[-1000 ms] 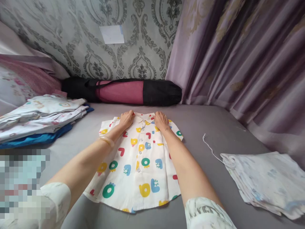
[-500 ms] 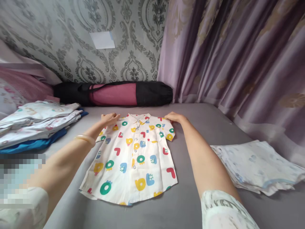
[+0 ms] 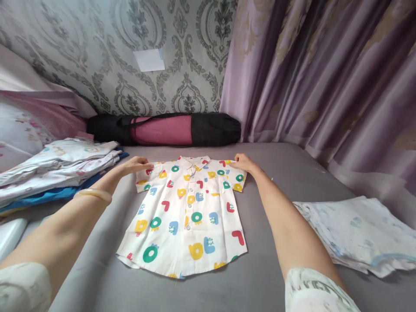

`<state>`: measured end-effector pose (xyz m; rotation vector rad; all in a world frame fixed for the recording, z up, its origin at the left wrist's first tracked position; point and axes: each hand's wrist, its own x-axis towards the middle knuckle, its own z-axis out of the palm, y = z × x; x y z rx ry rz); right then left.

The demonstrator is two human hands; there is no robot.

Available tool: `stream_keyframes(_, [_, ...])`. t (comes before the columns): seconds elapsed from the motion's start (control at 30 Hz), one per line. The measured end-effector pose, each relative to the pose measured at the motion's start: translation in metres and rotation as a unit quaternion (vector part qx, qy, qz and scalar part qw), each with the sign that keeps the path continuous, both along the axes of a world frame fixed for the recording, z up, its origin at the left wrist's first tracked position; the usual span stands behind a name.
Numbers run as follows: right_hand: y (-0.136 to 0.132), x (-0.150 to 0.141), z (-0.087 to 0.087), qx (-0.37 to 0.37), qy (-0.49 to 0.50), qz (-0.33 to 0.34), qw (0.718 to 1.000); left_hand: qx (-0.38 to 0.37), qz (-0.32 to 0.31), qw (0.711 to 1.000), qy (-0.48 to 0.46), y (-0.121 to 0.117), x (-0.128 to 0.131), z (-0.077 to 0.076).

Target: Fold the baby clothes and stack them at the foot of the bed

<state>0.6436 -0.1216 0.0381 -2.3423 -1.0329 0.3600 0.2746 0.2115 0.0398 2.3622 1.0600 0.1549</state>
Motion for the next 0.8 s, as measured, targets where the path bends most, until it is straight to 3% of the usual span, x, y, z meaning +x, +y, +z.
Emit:
stream_keyframes(0.13, [-0.014,0.010,0.003,-0.085,0.130,0.001,0.988,-0.019,0.000,1.000,-0.018,0.001,-0.009,0.001])
stream_keyframes(0.23, [-0.028,0.016,0.007,-0.112,0.223,0.014,0.968,-0.083,0.004,0.996,0.017,0.005,-0.021,0.002])
stream_keyframes(0.4, [-0.042,0.016,0.013,-0.113,0.207,-0.002,0.972,-0.130,0.019,0.991,0.010,0.015,-0.038,-0.007])
stream_keyframes(0.5, [-0.037,0.007,0.022,-0.196,0.126,-0.015,0.972,-0.082,0.039,0.995,0.051,0.017,-0.038,-0.007])
stream_keyframes(0.6, [-0.020,-0.015,0.033,-0.301,-0.041,-0.038,0.952,0.065,0.056,0.990,0.115,0.004,-0.025,0.002])
stream_keyframes(0.63, [-0.012,-0.027,0.034,-0.300,-0.114,-0.053,0.945,0.133,0.066,0.981,0.128,-0.006,-0.017,0.006])
stream_keyframes(0.7, [0.008,-0.053,0.032,-0.228,-0.221,-0.038,0.948,0.233,0.060,0.965,0.106,-0.030,0.004,0.011])
stream_keyframes(0.8, [0.040,-0.093,0.014,-0.138,-0.195,0.068,0.969,0.238,-0.061,0.967,0.067,-0.069,0.042,0.005])
